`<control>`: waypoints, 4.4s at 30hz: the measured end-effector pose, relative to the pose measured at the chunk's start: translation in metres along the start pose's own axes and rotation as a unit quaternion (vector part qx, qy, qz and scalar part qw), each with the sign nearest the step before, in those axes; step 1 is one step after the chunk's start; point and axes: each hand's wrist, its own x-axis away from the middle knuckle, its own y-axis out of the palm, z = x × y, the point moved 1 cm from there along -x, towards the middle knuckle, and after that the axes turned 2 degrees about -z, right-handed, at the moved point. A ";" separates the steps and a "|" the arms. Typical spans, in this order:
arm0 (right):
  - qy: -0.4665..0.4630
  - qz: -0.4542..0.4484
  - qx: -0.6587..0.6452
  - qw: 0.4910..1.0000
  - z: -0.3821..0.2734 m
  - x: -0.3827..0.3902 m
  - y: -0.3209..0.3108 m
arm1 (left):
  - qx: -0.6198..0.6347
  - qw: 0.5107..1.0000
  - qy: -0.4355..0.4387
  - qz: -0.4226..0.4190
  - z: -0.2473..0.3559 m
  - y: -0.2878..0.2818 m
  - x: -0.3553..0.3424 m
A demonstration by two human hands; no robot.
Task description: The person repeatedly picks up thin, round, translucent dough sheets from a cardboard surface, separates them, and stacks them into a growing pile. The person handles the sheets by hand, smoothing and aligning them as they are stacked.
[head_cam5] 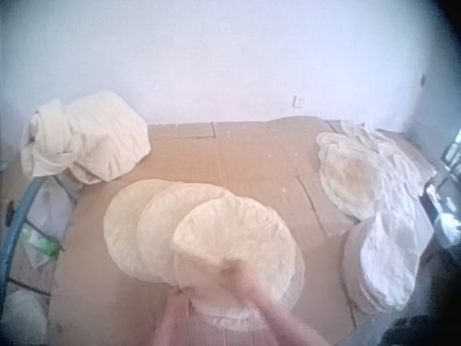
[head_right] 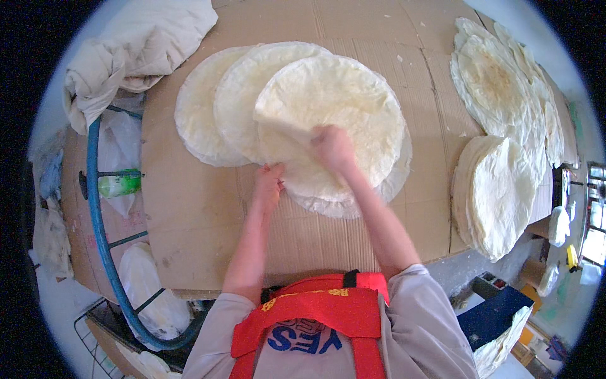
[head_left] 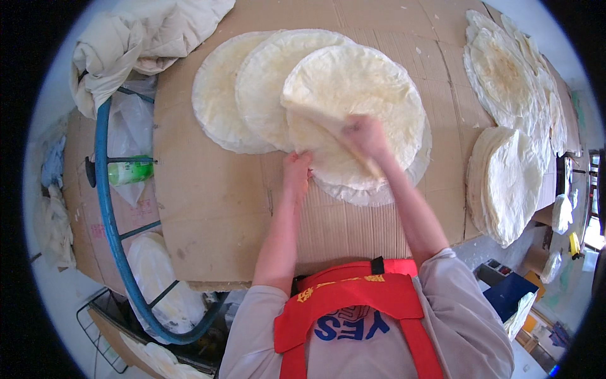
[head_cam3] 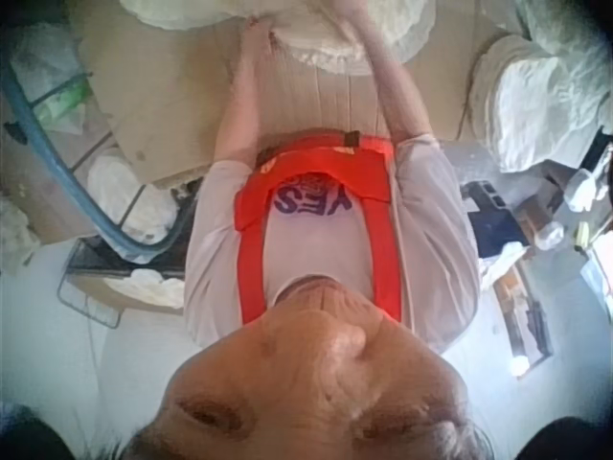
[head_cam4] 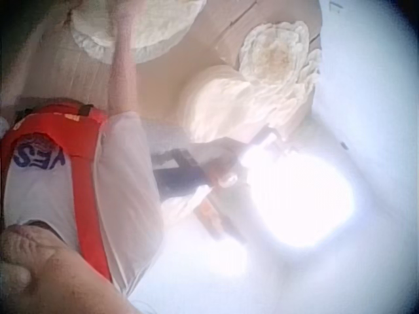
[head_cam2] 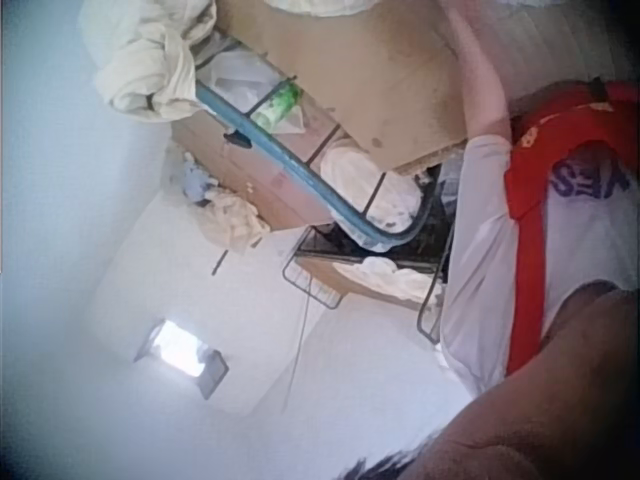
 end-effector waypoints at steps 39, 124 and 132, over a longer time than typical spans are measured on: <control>-0.038 0.042 0.008 0.998 0.039 -0.067 -0.189 | -0.001 0.986 -0.026 -0.166 0.023 0.018 0.024; 0.150 0.095 -0.618 0.766 0.116 0.205 -0.032 | -0.214 0.976 0.048 -0.015 0.018 -0.039 0.111; 0.151 0.114 -0.364 0.912 0.148 0.162 -0.025 | -0.110 0.994 0.025 0.012 -0.023 -0.051 0.129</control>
